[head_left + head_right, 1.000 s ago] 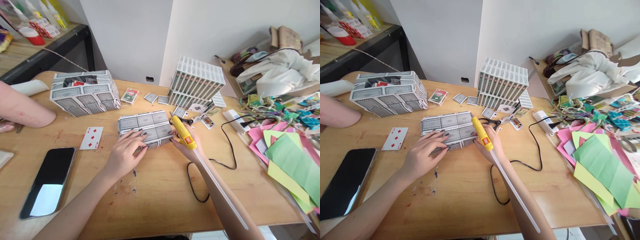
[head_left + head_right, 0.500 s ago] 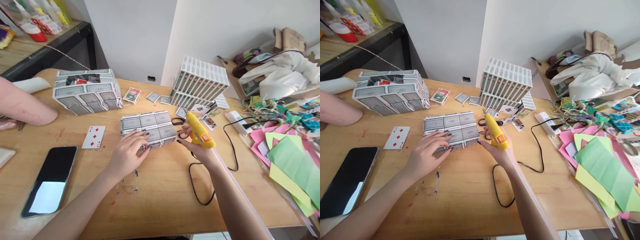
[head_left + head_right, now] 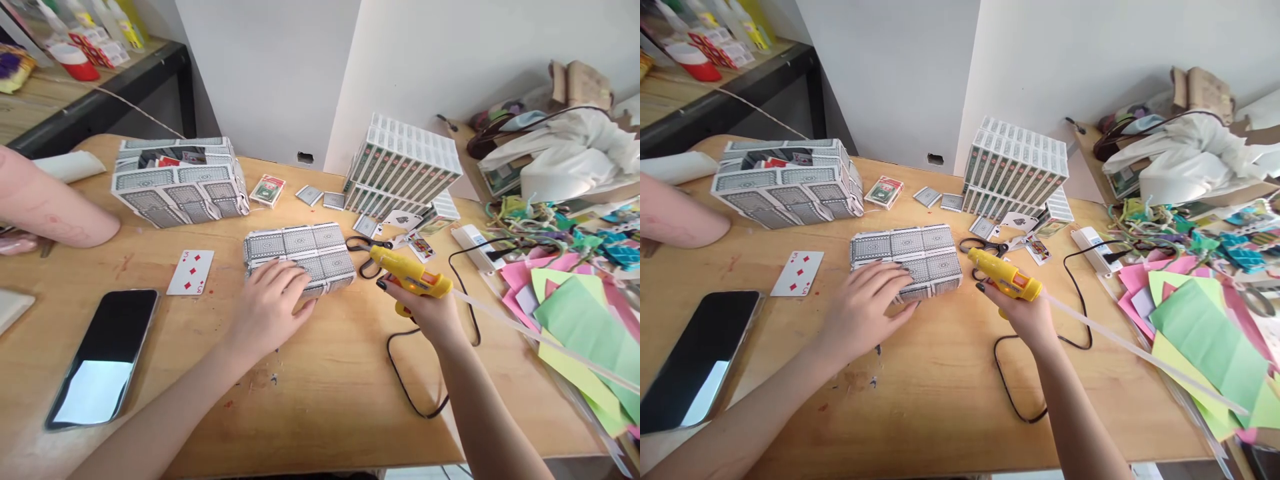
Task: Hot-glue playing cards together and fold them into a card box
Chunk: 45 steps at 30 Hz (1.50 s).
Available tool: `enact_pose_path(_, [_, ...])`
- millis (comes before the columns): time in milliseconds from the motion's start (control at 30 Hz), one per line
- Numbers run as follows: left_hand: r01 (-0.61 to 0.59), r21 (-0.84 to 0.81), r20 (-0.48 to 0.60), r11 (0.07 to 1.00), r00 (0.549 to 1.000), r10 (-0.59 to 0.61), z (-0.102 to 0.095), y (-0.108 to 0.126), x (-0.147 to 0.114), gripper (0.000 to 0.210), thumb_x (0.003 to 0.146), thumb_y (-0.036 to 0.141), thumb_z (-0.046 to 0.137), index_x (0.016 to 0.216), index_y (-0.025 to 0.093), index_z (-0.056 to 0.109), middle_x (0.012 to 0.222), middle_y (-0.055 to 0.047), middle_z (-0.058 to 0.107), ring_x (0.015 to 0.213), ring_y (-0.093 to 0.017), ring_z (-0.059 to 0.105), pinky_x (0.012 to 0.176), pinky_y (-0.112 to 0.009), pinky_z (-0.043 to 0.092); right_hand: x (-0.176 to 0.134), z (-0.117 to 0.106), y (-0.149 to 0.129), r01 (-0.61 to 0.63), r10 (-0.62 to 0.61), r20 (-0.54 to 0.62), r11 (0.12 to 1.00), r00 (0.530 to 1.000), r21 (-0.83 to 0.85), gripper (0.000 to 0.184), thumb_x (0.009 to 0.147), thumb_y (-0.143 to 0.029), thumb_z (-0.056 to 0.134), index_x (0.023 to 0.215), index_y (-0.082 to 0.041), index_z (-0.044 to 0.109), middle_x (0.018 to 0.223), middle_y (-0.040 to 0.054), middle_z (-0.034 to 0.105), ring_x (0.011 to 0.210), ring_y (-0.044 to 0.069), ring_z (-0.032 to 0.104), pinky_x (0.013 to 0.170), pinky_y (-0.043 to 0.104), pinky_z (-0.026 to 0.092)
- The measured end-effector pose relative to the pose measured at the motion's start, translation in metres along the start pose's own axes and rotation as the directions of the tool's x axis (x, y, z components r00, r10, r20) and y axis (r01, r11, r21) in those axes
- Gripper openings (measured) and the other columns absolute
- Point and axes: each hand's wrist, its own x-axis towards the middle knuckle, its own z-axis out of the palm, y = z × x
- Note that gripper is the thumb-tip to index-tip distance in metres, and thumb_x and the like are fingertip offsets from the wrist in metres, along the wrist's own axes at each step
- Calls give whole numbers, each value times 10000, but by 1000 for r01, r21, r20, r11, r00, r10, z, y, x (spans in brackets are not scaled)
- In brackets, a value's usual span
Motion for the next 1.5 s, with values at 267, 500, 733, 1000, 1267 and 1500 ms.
enact_pose_path(267, [-94,-53,-9,994,996,94,28,21,29,148,829,227,650,949,161,706,1066,-40,739,1071,-246,654,972,-433,518,8,-3,18,62,23,-258,947,966,315,232,547,-245,833,711,-208,673,763,-1,657,755,155,609,653,280,492])
enact_pose_path(500, [-67,-130,-97,989,994,54,41,18,28,83,832,151,635,841,164,716,908,-21,765,925,-205,708,831,-368,585,7,-19,39,-14,100,-203,922,974,387,248,529,-225,841,730,-207,697,793,2,672,791,146,611,715,270,490])
enact_pose_path(733, [31,-161,0,986,999,-32,38,19,30,156,806,143,640,944,205,679,898,-6,756,882,-189,711,787,-337,577,6,-16,50,-86,144,-110,907,983,412,268,537,-250,856,745,-214,692,785,2,674,782,151,609,707,269,492])
enact_pose_path(1000, [44,-92,40,995,998,-41,37,20,29,300,807,151,622,1098,189,564,851,-6,729,781,-168,696,676,-287,533,5,-12,53,-118,170,-87,897,982,425,276,519,-238,845,733,-205,675,791,12,667,794,160,622,674,256,509])
enact_pose_path(1267, [-42,-91,-24,995,999,40,39,19,28,219,800,114,596,990,191,518,848,-15,713,789,-178,688,716,-305,521,3,-14,52,-124,193,-118,892,974,434,290,500,-256,850,718,-200,666,764,8,654,741,153,614,624,252,505])
enact_pose_path(1500, [-70,-35,-4,997,998,70,38,21,30,124,810,114,568,886,191,508,806,-14,687,749,-172,669,674,-302,511,3,-11,55,-141,192,-74,886,978,441,282,523,-260,842,733,-194,666,769,0,650,744,135,594,632,237,473])
